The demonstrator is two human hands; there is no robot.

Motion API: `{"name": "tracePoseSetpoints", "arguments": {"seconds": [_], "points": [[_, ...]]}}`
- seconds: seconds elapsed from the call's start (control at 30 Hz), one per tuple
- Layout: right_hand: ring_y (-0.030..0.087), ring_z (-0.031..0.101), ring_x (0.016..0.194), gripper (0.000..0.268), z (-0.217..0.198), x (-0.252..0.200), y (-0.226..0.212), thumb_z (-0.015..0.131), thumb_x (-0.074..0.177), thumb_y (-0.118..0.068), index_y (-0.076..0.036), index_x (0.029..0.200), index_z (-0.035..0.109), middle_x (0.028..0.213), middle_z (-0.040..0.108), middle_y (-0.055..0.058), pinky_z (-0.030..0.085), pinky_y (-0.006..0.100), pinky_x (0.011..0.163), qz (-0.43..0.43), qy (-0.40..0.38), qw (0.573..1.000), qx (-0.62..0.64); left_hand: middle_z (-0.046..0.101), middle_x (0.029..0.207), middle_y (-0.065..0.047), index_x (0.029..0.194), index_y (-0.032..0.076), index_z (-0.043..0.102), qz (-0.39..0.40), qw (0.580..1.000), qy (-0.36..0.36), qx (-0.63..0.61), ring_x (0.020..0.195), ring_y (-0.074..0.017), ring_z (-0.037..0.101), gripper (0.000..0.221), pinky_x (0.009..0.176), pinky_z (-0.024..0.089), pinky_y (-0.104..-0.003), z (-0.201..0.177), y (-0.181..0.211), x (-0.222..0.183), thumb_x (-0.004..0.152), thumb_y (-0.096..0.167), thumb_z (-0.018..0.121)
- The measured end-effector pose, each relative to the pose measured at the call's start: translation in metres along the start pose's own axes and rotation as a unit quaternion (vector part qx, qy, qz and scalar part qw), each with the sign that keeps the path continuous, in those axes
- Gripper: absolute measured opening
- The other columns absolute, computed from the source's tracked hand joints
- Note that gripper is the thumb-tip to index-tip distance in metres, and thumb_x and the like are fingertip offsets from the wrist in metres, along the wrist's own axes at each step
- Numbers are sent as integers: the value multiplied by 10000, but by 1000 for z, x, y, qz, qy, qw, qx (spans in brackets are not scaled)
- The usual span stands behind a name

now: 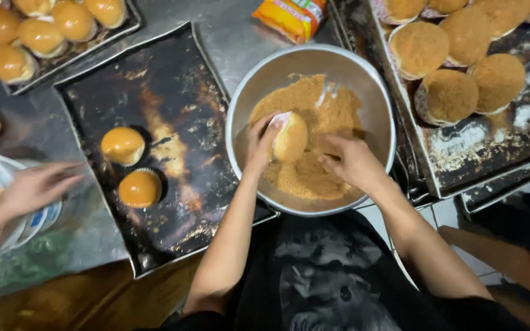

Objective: Coating buns with crumbs and placing them on a tray in a bakery production area.

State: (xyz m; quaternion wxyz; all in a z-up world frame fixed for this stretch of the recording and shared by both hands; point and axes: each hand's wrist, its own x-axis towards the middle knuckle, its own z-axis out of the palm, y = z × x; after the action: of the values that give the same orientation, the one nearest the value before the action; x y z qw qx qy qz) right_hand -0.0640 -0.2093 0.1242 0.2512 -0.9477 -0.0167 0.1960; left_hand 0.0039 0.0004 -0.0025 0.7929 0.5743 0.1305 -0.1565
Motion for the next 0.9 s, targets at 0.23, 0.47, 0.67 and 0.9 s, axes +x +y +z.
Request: {"name": "tracePoseSetpoints", "arguments": {"seconds": [0.23,0.47,0.67,0.9], "points": [[534,392,1402,1084,-39,-18,-7,895,709,-198,-25,1596,297,1556,334,348,356,567,1168,-66,51,985,148,702,1266,-120,1297,151,701,123,978,33,168,1159,-255,653,356,992,536,-404,20,21,-9,952,235,696],[474,343,1473,1361,-30,-29,12,1008,597,-296,-5,1625,164,1593,331,329,250,565,1239,-160,62,940,296,742,1184,-62,1184,240,678,-218,910,-7,-351,789,-280,702,540,275,278,-292,70,-14,-52,856,653,563],[489,425,1422,1409,-65,-56,56,938,524,-644,-47,1610,267,1541,404,307,349,577,1174,-248,92,946,189,586,1468,-65,1350,234,612,-197,910,86,-354,1304,-332,584,636,1003,559,-584,166,9,-108,881,657,536],[460,347,1484,1249,-98,-65,134,999,593,-186,-6,1584,260,1614,314,276,248,545,1241,-217,98,899,368,717,1225,-153,1211,107,680,-192,913,66,-354,1016,-389,727,540,715,665,-584,205,-30,-89,909,551,615]]}}
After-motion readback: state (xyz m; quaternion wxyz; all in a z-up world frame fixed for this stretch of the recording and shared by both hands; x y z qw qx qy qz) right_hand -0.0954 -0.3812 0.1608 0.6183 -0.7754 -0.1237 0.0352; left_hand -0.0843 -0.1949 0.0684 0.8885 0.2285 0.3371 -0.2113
